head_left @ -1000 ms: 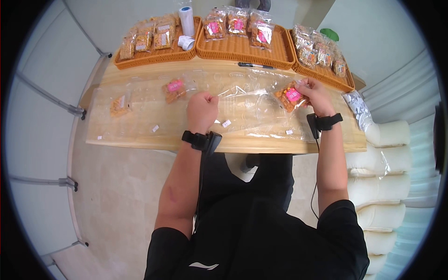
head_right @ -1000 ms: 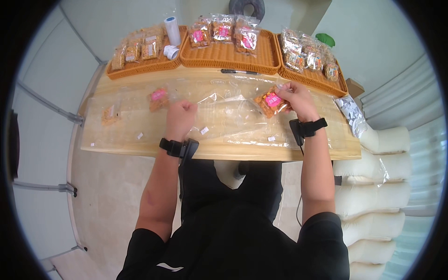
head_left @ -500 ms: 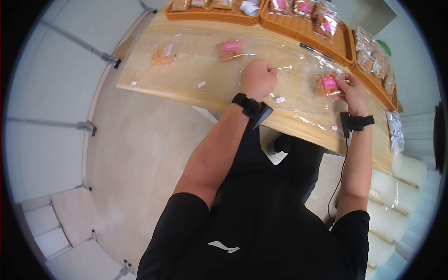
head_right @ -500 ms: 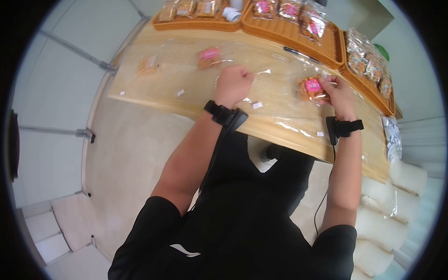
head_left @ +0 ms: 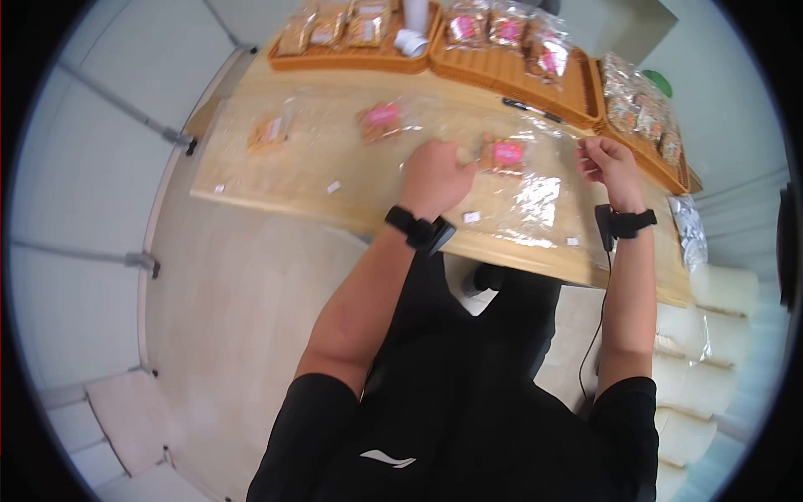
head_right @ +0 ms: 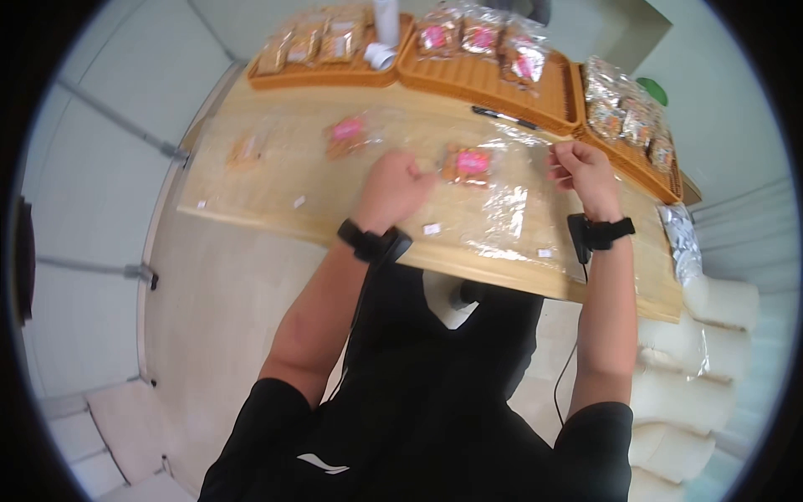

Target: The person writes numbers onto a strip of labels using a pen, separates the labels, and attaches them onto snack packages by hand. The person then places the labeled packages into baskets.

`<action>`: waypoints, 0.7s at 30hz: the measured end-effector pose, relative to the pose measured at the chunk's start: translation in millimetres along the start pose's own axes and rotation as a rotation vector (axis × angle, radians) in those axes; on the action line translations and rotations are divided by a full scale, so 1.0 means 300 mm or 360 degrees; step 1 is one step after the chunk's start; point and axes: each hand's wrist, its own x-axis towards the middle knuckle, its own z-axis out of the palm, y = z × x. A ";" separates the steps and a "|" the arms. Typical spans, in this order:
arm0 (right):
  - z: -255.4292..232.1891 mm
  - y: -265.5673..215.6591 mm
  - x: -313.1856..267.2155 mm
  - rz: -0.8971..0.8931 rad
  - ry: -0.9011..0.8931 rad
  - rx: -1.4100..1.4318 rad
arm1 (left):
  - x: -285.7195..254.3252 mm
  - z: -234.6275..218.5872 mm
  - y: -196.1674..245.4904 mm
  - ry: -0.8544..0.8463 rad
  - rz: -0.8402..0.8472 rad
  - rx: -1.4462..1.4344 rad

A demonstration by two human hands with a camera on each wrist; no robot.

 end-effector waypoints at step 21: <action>0.112 -0.157 0.637 -0.0867 0.0586 -0.1943 | -0.051 0.041 0.207 -0.0177 0.0615 0.0125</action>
